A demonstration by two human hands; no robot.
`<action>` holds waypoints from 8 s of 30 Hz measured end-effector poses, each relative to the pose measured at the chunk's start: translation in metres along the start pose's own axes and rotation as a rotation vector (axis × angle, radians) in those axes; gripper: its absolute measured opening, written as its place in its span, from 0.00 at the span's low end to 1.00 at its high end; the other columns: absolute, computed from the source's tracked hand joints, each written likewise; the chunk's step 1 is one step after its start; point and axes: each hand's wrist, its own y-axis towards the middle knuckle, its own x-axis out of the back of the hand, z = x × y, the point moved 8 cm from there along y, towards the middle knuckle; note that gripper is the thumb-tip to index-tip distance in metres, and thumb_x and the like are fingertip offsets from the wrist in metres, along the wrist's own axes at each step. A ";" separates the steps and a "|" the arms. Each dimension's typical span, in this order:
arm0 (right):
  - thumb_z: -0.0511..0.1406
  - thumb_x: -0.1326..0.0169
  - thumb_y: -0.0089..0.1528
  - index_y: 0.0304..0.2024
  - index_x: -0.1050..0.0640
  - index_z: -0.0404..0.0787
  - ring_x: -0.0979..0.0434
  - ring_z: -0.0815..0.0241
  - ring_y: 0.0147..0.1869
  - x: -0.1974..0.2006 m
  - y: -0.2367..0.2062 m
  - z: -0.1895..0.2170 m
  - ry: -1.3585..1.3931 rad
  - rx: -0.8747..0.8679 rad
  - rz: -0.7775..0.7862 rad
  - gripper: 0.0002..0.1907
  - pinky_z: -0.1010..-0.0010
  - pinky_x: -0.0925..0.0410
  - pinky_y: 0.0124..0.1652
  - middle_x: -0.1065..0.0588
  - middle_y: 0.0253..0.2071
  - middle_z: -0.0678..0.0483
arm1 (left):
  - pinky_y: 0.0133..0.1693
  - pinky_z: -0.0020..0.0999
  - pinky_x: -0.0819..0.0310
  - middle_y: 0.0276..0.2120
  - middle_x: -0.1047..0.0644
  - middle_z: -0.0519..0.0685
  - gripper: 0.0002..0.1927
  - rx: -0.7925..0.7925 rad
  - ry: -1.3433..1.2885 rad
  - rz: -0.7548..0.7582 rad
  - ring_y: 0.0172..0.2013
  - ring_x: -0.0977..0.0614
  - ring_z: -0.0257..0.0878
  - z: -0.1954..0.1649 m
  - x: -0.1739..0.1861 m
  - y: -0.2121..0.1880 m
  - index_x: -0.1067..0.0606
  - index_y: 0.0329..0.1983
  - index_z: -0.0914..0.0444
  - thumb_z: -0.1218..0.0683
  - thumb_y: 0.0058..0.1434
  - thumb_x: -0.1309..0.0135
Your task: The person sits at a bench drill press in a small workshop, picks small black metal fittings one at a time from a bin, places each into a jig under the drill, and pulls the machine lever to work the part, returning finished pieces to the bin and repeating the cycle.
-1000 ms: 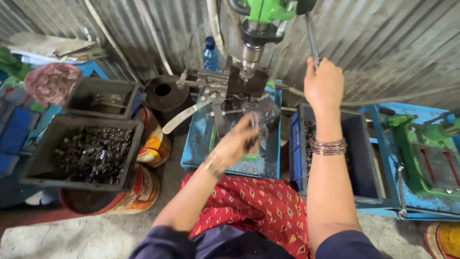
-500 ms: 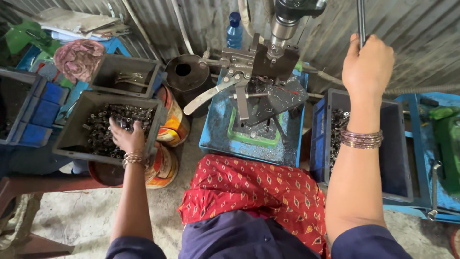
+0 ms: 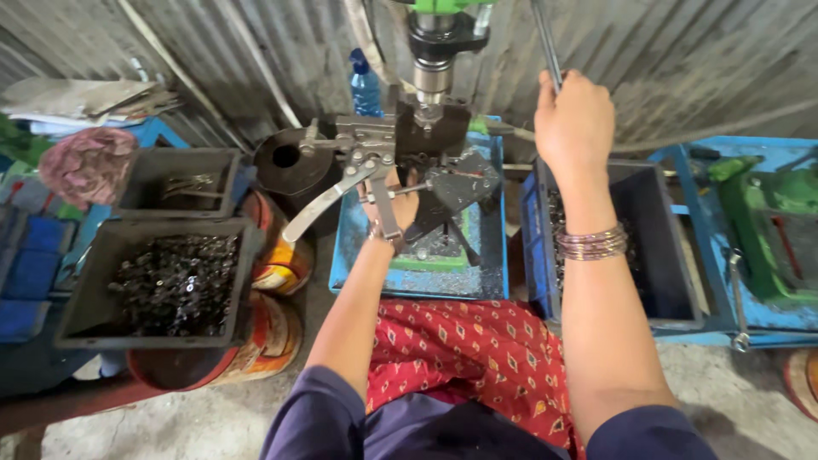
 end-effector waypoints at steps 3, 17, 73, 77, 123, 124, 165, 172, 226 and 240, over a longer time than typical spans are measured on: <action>0.41 0.47 0.71 0.34 0.22 0.33 0.22 0.32 0.36 0.000 0.000 0.000 0.031 -0.035 0.024 0.18 0.45 0.31 0.37 0.23 0.30 0.37 | 0.68 0.59 0.43 0.58 0.25 0.62 0.35 0.178 -0.018 0.315 0.59 0.24 0.61 0.008 -0.038 0.003 0.38 0.75 0.62 0.41 0.70 0.52; 0.41 0.48 0.72 0.33 0.22 0.34 0.22 0.33 0.35 -0.001 -0.001 -0.002 0.076 -0.049 -0.004 0.18 0.46 0.30 0.35 0.23 0.28 0.37 | 0.61 0.54 0.39 0.68 0.35 0.62 0.28 0.002 -0.149 0.229 0.65 0.35 0.61 -0.032 -0.030 -0.023 0.33 0.69 0.59 0.50 0.65 0.51; 0.44 0.50 0.71 0.31 0.23 0.34 0.23 0.32 0.35 -0.001 0.005 0.004 0.047 -0.094 0.037 0.21 0.45 0.31 0.36 0.23 0.28 0.37 | 0.53 0.37 0.25 0.57 0.28 0.50 0.25 0.810 -1.861 -0.585 0.51 0.22 0.39 -0.069 -0.073 0.020 0.40 0.67 0.58 0.47 0.71 0.53; 0.44 0.50 0.71 0.32 0.23 0.34 0.23 0.32 0.35 -0.003 0.006 0.003 0.038 -0.103 0.035 0.21 0.45 0.31 0.36 0.23 0.28 0.37 | 0.46 0.40 0.21 0.53 0.26 0.52 0.27 0.952 -1.772 -0.415 0.47 0.21 0.41 -0.066 -0.083 0.021 0.38 0.65 0.60 0.41 0.71 0.53; 0.30 0.45 0.67 0.36 0.29 0.33 0.25 0.30 0.36 -0.103 0.052 -0.036 0.103 0.215 -0.482 0.07 0.45 0.34 0.36 0.27 0.30 0.37 | 0.61 0.51 0.34 0.32 0.20 0.56 0.29 -0.414 -0.148 -0.089 0.37 0.18 0.53 0.077 0.084 0.080 0.28 0.62 0.61 0.44 0.60 0.47; 0.31 0.45 0.66 0.36 0.29 0.33 0.25 0.30 0.36 -0.103 0.053 -0.036 0.105 0.214 -0.487 0.07 0.45 0.34 0.36 0.27 0.30 0.37 | 0.60 0.51 0.34 0.31 0.20 0.56 0.28 -0.412 -0.142 -0.105 0.37 0.18 0.53 0.077 0.084 0.080 0.28 0.62 0.61 0.43 0.61 0.47; 0.28 0.50 0.64 0.34 0.33 0.33 0.28 0.34 0.35 -0.121 0.067 -0.049 0.163 0.267 -0.521 0.06 0.49 0.38 0.35 0.31 0.29 0.39 | 0.60 0.54 0.37 0.33 0.19 0.55 0.27 -0.387 -0.144 -0.133 0.37 0.19 0.51 0.081 0.082 0.075 0.29 0.64 0.60 0.43 0.66 0.51; 0.29 0.49 0.68 0.36 0.32 0.33 0.28 0.34 0.34 -0.121 0.068 -0.048 0.178 0.302 -0.538 0.07 0.49 0.38 0.35 0.32 0.28 0.39 | 0.59 0.52 0.36 0.33 0.19 0.54 0.26 -0.359 -0.138 -0.121 0.37 0.19 0.51 0.082 0.079 0.075 0.28 0.64 0.59 0.43 0.67 0.52; 0.35 0.48 0.70 0.39 0.24 0.35 0.22 0.31 0.35 -0.057 0.024 -0.004 0.028 -0.024 -0.315 0.09 0.44 0.31 0.36 0.23 0.29 0.36 | 0.57 0.50 0.33 0.59 0.30 0.67 0.41 0.300 -0.172 -0.049 0.56 0.27 0.64 0.106 0.111 0.042 0.40 0.69 0.70 0.43 0.61 0.40; 0.45 0.48 0.70 0.35 0.21 0.38 0.21 0.32 0.34 0.002 -0.002 0.001 -0.135 -0.158 -0.041 0.18 0.45 0.29 0.35 0.22 0.29 0.37 | 0.42 0.40 0.27 0.43 0.21 0.47 0.19 1.053 -2.154 0.082 0.41 0.21 0.41 -0.051 -0.077 0.031 0.27 0.54 0.60 0.42 0.72 0.56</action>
